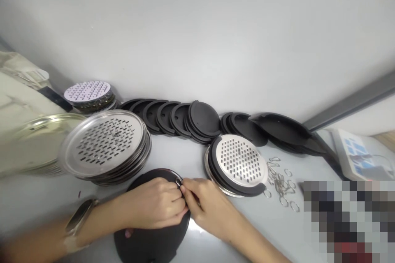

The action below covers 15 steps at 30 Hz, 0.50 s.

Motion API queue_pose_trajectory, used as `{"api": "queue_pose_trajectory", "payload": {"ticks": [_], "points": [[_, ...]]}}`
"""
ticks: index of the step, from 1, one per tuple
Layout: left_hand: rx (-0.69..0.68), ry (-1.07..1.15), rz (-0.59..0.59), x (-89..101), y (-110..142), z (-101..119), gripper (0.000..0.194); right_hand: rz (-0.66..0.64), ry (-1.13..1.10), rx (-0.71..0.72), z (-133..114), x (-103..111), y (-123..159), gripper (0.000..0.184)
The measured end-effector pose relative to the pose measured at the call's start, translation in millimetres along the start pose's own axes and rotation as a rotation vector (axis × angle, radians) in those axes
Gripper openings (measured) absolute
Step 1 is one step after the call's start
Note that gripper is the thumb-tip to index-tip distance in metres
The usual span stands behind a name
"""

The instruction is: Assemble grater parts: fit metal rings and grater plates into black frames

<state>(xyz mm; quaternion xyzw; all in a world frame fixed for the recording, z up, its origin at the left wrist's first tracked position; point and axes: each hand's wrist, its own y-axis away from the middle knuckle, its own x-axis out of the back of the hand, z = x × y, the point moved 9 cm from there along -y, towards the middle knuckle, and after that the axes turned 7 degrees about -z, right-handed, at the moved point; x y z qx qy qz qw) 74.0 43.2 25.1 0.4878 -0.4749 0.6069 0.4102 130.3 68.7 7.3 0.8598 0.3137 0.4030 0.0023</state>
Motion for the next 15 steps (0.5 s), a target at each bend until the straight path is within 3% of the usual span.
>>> {"api": "queue_pose_trajectory", "payload": {"ticks": [4,7,12,15], "points": [[0.080,-0.047,0.124,9.7,3,-3,0.019,0.017,-0.012,0.014,-3,2,0,0.030],[0.199,0.095,0.222,23.1,7,-14,0.019,0.011,-0.021,0.027,-5,3,0,0.028],[0.517,0.434,0.217,33.6,15,-52,0.018,0.019,0.003,0.016,-4,4,1,0.028],[0.561,0.565,0.140,27.3,13,-62,0.017,0.027,0.039,0.013,-2,3,1,0.029]]}}
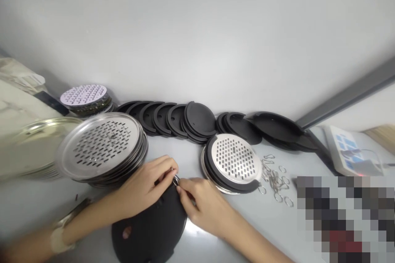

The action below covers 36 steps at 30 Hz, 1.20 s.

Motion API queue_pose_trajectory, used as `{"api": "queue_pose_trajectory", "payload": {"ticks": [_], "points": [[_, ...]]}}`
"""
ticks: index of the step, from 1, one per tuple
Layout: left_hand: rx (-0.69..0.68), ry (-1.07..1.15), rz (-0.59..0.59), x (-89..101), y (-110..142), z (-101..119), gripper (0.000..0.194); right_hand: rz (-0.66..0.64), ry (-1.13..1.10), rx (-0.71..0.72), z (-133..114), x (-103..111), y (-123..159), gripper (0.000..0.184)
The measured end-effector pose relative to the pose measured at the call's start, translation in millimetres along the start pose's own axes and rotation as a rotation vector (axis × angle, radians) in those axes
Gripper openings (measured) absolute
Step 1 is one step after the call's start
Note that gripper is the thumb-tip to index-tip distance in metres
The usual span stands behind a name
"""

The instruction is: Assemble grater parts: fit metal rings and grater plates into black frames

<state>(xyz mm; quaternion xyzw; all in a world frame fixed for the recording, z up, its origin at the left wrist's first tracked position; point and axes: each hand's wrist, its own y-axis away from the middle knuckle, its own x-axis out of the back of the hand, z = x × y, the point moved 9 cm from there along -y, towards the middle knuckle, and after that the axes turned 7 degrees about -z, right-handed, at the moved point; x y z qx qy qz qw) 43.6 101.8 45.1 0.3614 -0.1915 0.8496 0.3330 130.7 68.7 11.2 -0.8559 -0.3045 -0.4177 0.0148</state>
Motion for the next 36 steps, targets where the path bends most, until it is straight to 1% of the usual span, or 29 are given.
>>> {"api": "queue_pose_trajectory", "payload": {"ticks": [2,5,10,13,15,17,19,20,22,23,24,25,26,27,28,29,32,33,34,35,36], "points": [[-0.011,0.047,-0.066,-5.6,-4,-3,0.018,0.011,0.028,0.000,1,-1,1,0.028],[-0.014,0.095,-0.119,-11.3,-6,-7,0.016,0.020,0.062,-0.007,2,-3,2,0.025],[-0.059,0.168,-0.150,-10.2,-5,-7,0.013,0.028,0.129,-0.035,4,-5,2,0.025],[-0.099,0.189,-0.168,-8.6,-4,-5,0.016,0.035,0.192,-0.060,8,0,3,0.027],[-0.115,0.181,-0.183,-8.6,-4,-5,0.017,0.073,0.249,-0.078,8,8,6,0.027],[-0.123,0.165,-0.201,-9.1,-3,-5,0.019,0.161,0.316,-0.076,1,15,13,0.025],[-0.126,0.149,-0.215,-9.2,-3,-4,0.020,0.278,0.377,0.009,-18,12,21,0.022],[-0.124,0.141,-0.224,-9.3,-2,-3,0.021,0.331,0.403,0.117,-34,5,26,0.023],[-0.112,0.129,-0.231,-8.5,-2,-2,0.021,0.408,0.397,0.386,-67,-17,37,0.030],[-0.102,0.125,-0.231,-7.9,-2,-2,0.021,0.404,0.369,0.437,-74,-29,39,0.032],[-0.092,0.122,-0.228,-7.2,-2,-2,0.021,0.374,0.343,0.463,-78,-40,39,0.037],[-0.086,0.119,-0.220,-6.3,-2,-2,0.022,0.332,0.348,0.509,-82,-50,39,0.036],[-0.084,0.118,-0.212,-5.6,-2,-2,0.022,0.256,0.394,0.568,-85,-61,40,0.034],[-0.087,0.117,-0.205,-5.4,-1,-1,0.022,0.172,0.420,0.562,-82,-67,40,0.035],[-0.091,0.116,-0.199,-5.9,-1,-1,0.021,0.106,0.413,0.535,-76,-67,40,0.034],[-0.097,0.116,-0.192,-6.7,-1,-1,0.020,0.075,0.383,0.535,-73,-62,44,0.032],[-0.118,0.122,-0.144,-10.4,-2,-2,0.017,0.004,0.186,0.446,-55,-38,57,0.028],[-0.119,0.126,-0.113,-11.0,-2,-3,0.016,-0.025,0.099,0.370,-46,-32,61,0.025],[-0.122,0.130,-0.072,-10.8,-2,-4,0.015,-0.011,0.014,0.309,-38,-24,64,0.022],[-0.124,0.133,-0.040,-11.2,-2,-4,0.014,0.014,-0.056,0.269,-31,-18,68,0.023],[-0.127,0.135,-0.005,-11.0,-3,-4,0.013,0.074,-0.117,0.237,-24,-10,71,0.027]]}}
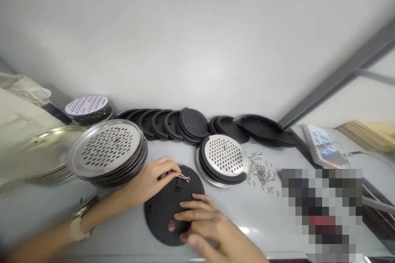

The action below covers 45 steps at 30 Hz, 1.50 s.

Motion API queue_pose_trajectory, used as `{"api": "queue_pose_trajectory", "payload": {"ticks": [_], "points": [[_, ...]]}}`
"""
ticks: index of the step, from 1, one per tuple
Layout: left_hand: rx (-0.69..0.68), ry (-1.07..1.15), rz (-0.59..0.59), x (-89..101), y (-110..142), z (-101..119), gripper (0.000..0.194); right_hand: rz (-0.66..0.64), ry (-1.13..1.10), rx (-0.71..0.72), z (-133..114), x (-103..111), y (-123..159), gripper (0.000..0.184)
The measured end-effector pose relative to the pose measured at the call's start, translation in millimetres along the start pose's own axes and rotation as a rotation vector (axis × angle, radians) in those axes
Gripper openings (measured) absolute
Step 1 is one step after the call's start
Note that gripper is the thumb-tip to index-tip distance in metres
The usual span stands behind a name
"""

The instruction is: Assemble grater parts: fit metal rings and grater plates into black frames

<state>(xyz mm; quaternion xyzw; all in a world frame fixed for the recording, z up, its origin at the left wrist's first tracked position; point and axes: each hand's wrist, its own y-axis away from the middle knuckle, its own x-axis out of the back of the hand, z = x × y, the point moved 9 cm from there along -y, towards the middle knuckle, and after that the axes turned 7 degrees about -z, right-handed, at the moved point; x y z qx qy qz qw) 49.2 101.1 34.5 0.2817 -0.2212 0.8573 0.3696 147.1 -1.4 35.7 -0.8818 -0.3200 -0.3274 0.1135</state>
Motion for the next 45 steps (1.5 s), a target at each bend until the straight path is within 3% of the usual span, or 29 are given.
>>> {"api": "queue_pose_trajectory", "payload": {"ticks": [2,4,9,16,26,32,36,40,45], "points": [[-0.030,-0.009,0.063,1.2,-1,2,0.014,0.180,-0.075,-0.073,13,17,7,0.036],[-0.070,-0.016,0.106,2.7,-4,5,0.016,0.343,-0.080,-0.123,24,30,12,0.032],[-0.034,-0.038,0.069,-2.1,-12,-6,0.014,0.499,0.053,-0.101,25,42,9,0.036],[0.027,-0.051,0.105,-0.1,-10,-13,0.012,0.459,0.158,-0.105,30,42,-3,0.033],[0.016,-0.080,0.039,-5.7,-11,-12,0.018,0.510,0.335,-0.080,22,56,-12,0.032],[0.004,-0.060,0.074,-3.3,-12,-12,0.017,0.519,0.189,-0.107,33,55,-16,0.031],[-0.008,-0.049,0.072,-3.4,-13,-13,0.015,0.507,0.222,-0.064,27,51,-19,0.030],[-0.016,-0.037,0.031,-7.0,-14,-13,0.016,0.448,0.262,-0.067,26,44,-24,0.031],[-0.017,-0.035,0.008,-8.3,-14,-13,0.018,0.277,0.238,-0.072,33,23,-26,0.031]]}}
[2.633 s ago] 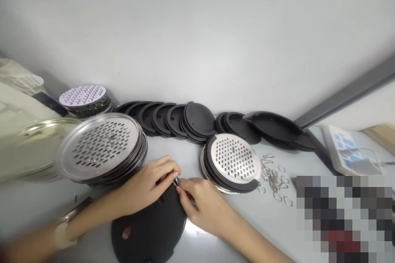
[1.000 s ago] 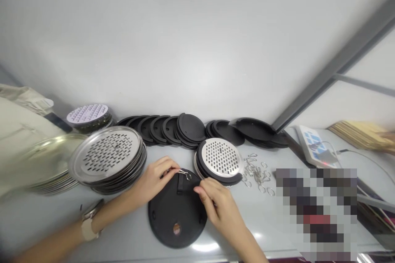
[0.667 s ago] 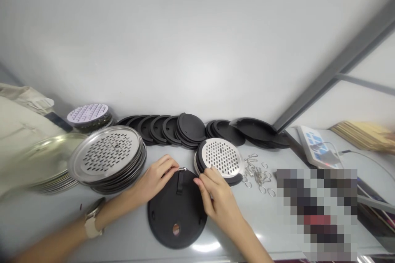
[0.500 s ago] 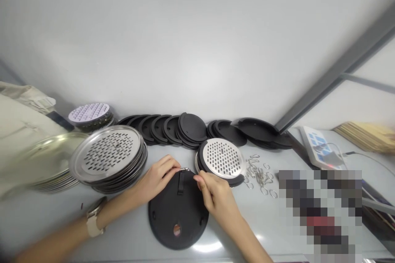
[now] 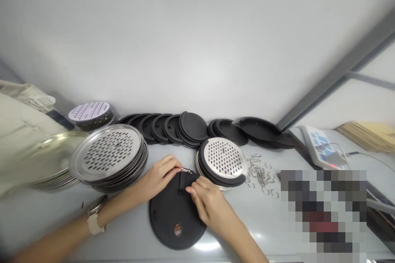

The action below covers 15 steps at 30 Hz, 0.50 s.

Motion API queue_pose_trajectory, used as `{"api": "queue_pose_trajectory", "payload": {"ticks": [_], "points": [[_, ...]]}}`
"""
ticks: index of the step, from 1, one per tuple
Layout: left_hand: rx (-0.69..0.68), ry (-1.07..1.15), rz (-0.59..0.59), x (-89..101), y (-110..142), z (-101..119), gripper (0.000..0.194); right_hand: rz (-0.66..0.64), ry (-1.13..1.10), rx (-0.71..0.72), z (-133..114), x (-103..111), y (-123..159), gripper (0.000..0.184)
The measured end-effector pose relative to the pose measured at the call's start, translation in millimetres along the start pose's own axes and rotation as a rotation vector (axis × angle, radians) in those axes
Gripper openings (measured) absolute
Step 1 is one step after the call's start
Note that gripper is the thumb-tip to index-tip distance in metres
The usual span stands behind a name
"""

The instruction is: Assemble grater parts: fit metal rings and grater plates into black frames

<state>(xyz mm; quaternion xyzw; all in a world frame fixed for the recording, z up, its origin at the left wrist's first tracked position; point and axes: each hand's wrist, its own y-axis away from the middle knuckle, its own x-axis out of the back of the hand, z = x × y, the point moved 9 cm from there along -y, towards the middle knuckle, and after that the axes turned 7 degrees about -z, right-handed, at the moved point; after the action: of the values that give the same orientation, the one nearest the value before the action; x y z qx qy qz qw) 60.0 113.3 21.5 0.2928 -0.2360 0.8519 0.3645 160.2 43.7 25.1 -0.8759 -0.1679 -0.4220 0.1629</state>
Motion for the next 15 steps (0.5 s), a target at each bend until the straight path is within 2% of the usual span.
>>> {"api": "queue_pose_trajectory", "payload": {"ticks": [3,7,11,15], "points": [[-0.005,-0.002,0.004,0.8,1,-1,0.018,0.037,0.002,-0.009,1,-5,9,0.028],[0.004,-0.016,0.021,2.3,1,-2,0.019,0.133,0.142,-0.027,-6,-8,21,0.026],[0.013,-0.015,0.026,3.3,1,-1,0.019,0.044,0.199,-0.041,-13,-18,19,0.026],[0.025,-0.017,0.033,5.1,0,-1,0.016,-0.068,0.130,0.009,-15,-27,14,0.030]]}}
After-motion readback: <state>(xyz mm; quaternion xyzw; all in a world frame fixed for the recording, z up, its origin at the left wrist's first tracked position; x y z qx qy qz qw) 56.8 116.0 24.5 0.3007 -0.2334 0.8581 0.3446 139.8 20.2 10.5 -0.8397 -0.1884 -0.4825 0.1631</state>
